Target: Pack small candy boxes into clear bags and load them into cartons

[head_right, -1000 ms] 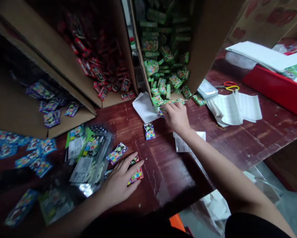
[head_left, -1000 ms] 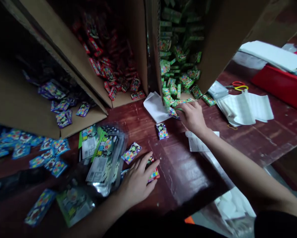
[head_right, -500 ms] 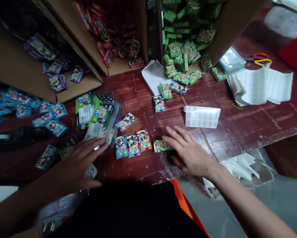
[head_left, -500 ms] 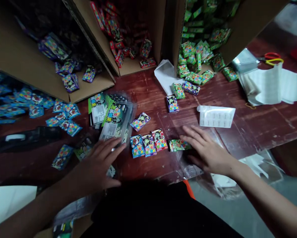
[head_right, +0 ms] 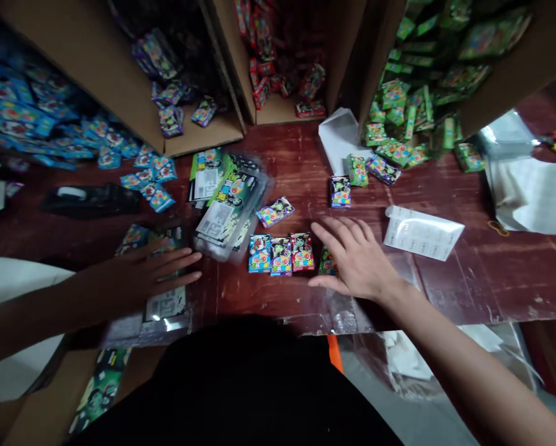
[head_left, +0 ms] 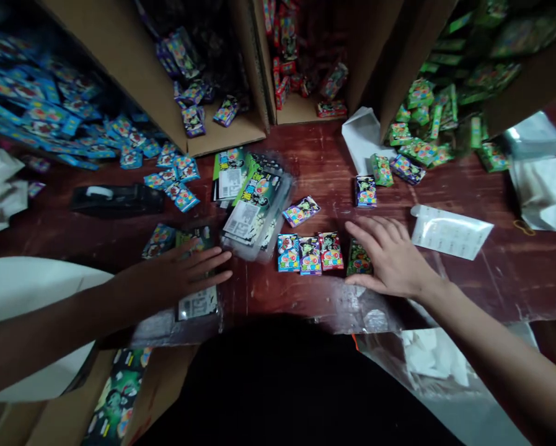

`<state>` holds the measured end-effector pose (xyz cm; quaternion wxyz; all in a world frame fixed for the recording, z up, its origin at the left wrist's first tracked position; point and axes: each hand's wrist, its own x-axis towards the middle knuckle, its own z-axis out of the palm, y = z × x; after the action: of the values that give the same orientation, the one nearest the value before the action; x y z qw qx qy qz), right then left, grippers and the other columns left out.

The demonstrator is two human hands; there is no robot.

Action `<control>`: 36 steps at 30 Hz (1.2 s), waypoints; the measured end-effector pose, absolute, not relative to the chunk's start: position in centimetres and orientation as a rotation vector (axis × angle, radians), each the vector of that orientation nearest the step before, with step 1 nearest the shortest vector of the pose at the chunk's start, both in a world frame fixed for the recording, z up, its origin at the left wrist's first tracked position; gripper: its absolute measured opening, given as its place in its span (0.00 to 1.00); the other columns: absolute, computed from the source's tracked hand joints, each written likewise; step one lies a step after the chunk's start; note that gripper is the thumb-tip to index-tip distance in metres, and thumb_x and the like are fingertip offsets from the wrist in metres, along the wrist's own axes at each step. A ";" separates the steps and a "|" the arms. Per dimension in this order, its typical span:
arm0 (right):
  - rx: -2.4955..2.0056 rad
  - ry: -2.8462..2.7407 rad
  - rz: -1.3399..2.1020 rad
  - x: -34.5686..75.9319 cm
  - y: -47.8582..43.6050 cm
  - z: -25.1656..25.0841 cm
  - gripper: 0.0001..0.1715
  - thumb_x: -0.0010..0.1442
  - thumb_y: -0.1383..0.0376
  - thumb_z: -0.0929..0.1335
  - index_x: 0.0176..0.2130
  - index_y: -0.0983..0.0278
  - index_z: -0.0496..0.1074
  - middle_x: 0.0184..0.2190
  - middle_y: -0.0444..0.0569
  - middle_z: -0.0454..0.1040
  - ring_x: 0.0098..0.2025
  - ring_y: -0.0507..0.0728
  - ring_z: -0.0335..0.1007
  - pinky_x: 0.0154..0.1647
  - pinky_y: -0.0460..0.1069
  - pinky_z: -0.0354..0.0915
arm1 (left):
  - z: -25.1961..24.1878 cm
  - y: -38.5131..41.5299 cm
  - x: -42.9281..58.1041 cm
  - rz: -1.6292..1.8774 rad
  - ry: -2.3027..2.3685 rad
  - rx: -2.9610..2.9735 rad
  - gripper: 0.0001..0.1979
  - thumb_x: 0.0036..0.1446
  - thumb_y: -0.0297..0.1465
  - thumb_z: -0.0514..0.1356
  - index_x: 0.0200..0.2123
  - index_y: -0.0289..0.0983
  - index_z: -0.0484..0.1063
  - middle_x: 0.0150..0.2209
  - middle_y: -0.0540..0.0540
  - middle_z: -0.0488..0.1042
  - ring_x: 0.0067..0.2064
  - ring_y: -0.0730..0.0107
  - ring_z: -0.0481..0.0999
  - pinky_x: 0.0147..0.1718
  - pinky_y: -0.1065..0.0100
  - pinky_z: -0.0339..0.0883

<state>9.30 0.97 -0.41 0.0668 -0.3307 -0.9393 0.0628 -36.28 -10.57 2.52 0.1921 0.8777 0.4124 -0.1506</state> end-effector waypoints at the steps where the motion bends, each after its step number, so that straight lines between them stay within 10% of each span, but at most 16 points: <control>1: -0.868 -2.870 0.232 8.5 1.4 -0.8 0.62 0.56 0.31 0.64 0.72 0.66 0.50 0.70 0.66 0.56 0.69 0.78 0.51 0.67 0.73 0.50 | 2.6 -10.2 -36.4 -0.432 1.132 2.487 0.41 0.57 0.15 0.50 0.69 0.55 0.56 0.72 0.56 0.55 0.74 0.59 0.51 0.70 0.41 0.36; 9: -0.674 -2.981 0.312 3.3 0.7 -2.7 0.56 0.62 0.33 0.59 0.74 0.63 0.43 0.75 0.60 0.41 0.74 0.73 0.39 0.71 0.71 0.42 | 5.9 -10.4 -31.5 -0.408 1.238 2.616 0.37 0.60 0.31 0.60 0.71 0.44 0.54 0.65 0.40 0.67 0.64 0.46 0.65 0.65 0.44 0.51; 20: -0.809 -2.809 0.252 1.3 -0.1 -3.6 0.37 0.69 0.49 0.63 0.68 0.65 0.59 0.66 0.63 0.61 0.62 0.73 0.59 0.60 0.68 0.58 | 1.2 -15.9 -27.5 -0.164 1.730 2.194 0.46 0.57 0.57 0.60 0.67 0.32 0.57 0.61 0.32 0.67 0.58 0.42 0.67 0.58 0.46 0.61; 25: -0.616 -2.866 0.409 2.2 -1.3 -3.0 0.35 0.67 0.49 0.65 0.67 0.61 0.61 0.66 0.59 0.62 0.64 0.72 0.58 0.61 0.68 0.56 | 0.5 -15.7 -26.3 0.056 1.868 2.079 0.46 0.51 0.46 0.68 0.68 0.35 0.55 0.60 0.34 0.66 0.58 0.43 0.67 0.58 0.46 0.61; 36: -0.446 -2.924 0.643 4.1 -1.6 -1.6 0.62 0.60 0.39 0.68 0.74 0.66 0.38 0.74 0.64 0.46 0.73 0.71 0.44 0.71 0.71 0.43 | -0.5 -13.1 -25.3 0.127 1.578 2.203 0.44 0.52 0.43 0.68 0.69 0.39 0.56 0.62 0.37 0.65 0.59 0.45 0.65 0.58 0.48 0.59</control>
<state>4.13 -1.60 -1.60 0.0571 -0.1472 -0.9644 0.2120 -25.26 -13.10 -0.51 0.2128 0.7935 0.5683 0.0457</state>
